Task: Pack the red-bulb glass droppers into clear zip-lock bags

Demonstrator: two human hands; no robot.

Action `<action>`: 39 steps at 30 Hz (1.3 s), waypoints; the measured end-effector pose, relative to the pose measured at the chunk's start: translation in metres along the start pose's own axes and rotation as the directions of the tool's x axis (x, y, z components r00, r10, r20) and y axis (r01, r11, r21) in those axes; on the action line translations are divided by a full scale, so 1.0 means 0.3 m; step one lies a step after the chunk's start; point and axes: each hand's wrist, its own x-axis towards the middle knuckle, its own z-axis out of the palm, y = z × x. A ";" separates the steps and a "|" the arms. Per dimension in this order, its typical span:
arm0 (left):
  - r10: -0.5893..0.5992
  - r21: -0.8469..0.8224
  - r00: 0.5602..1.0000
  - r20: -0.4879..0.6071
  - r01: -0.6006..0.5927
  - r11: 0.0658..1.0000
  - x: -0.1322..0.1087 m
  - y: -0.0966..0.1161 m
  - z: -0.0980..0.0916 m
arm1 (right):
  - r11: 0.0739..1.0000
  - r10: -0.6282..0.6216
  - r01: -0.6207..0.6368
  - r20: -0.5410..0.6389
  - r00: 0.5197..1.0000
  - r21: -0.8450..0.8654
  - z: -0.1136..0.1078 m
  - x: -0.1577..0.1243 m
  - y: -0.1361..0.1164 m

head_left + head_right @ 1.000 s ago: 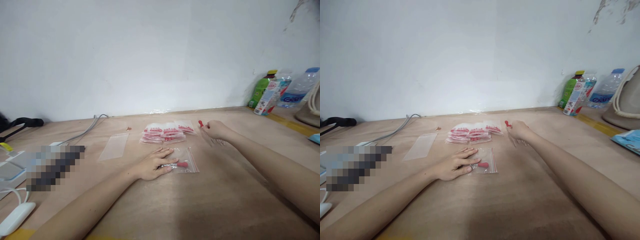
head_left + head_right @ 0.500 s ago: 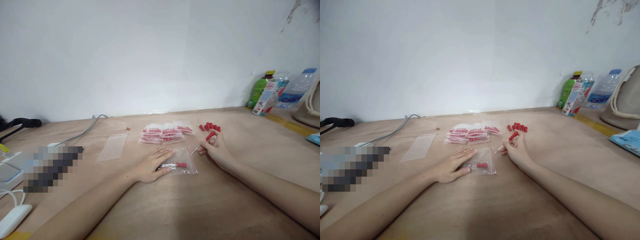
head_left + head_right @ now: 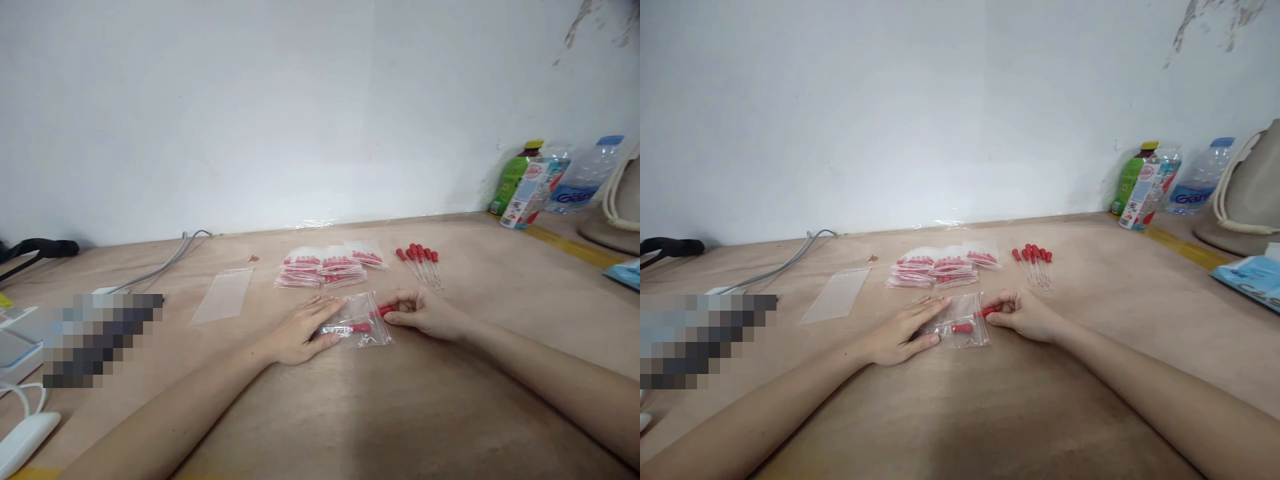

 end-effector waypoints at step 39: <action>-0.008 0.004 0.991 0.131 0.008 1.000 0.013 -0.009 -0.005 | 0.396 -0.059 -0.538 -0.605 0.794 -0.744 -0.212 0.183 -0.044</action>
